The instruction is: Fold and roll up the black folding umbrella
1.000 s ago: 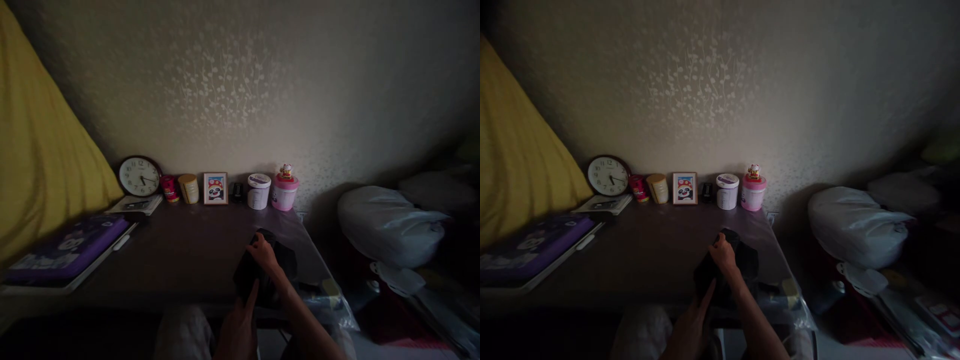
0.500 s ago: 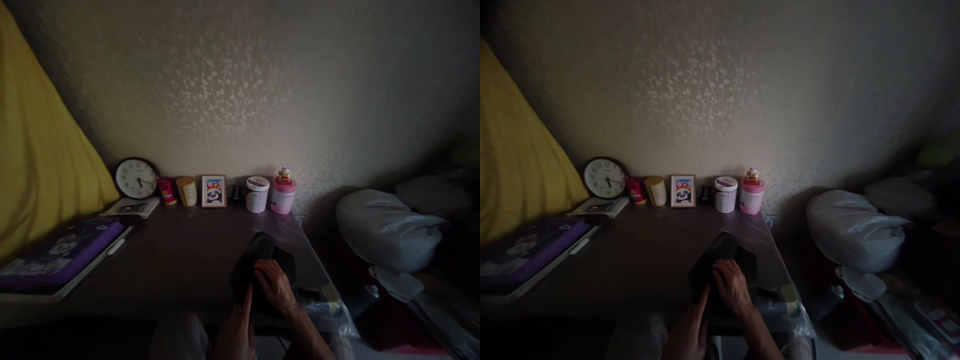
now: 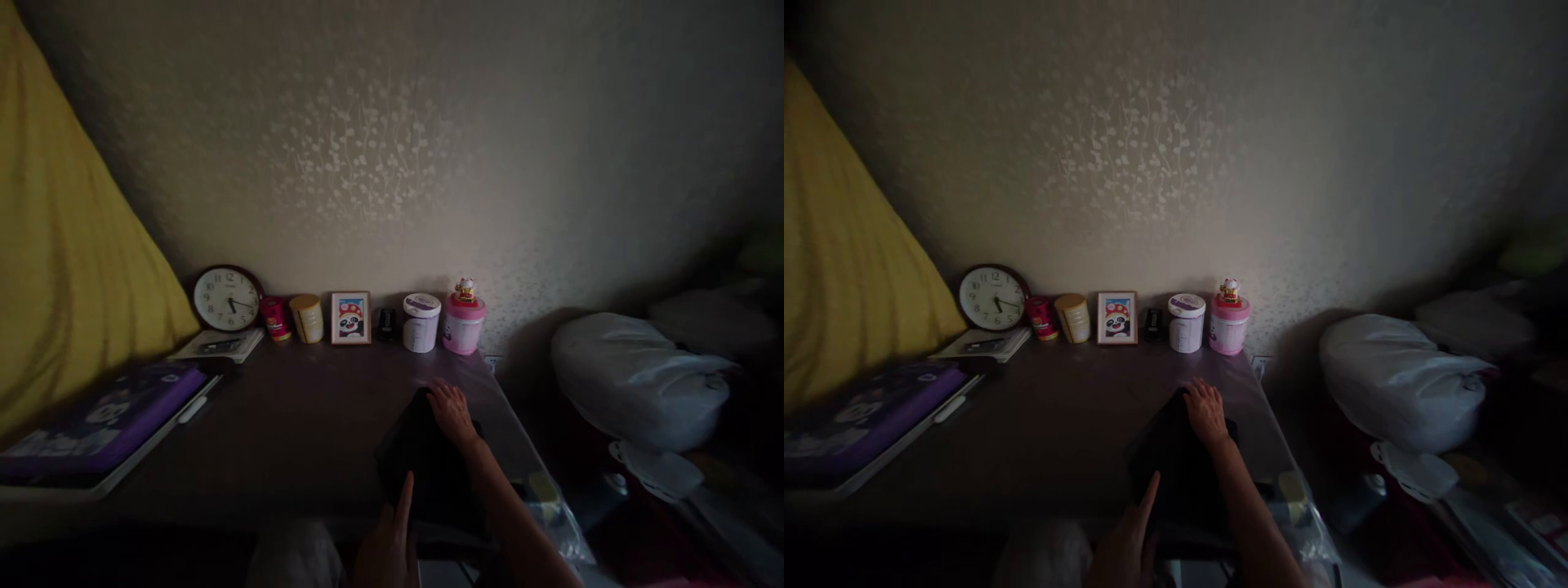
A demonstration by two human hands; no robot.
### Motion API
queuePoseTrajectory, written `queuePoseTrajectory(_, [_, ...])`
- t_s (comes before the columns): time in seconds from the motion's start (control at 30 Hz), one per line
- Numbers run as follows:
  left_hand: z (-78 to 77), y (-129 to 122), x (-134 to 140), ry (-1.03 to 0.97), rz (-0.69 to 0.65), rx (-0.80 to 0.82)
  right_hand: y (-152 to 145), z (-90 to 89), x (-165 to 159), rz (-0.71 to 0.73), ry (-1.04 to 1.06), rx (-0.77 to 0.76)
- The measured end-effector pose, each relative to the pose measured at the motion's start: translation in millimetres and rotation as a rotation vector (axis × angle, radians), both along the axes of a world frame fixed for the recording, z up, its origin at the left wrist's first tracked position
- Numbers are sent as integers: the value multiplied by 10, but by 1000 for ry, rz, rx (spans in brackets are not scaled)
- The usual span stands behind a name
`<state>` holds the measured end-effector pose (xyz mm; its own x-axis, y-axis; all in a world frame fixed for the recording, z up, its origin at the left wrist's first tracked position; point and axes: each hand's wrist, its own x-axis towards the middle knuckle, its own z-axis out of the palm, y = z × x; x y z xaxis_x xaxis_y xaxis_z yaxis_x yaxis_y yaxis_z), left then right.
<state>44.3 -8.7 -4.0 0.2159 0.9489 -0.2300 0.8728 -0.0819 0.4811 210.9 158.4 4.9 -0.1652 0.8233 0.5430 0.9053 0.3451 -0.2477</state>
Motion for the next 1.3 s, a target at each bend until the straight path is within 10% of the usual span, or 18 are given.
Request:
queuePoseTrajectory(0.53, [-118, 37, -26, -5, -14, -53, -674, 295, -566, 667, -69, -290])
queuePoseTrajectory(1.1, [-78, 22, -24, -89, 46, -38, 145, 141, -246, 108, -87, -146])
queuePoseTrajectory(1.3, [-84, 21, 4, -55, 59, -62, 9, 39, 250, -167, 142, -121])
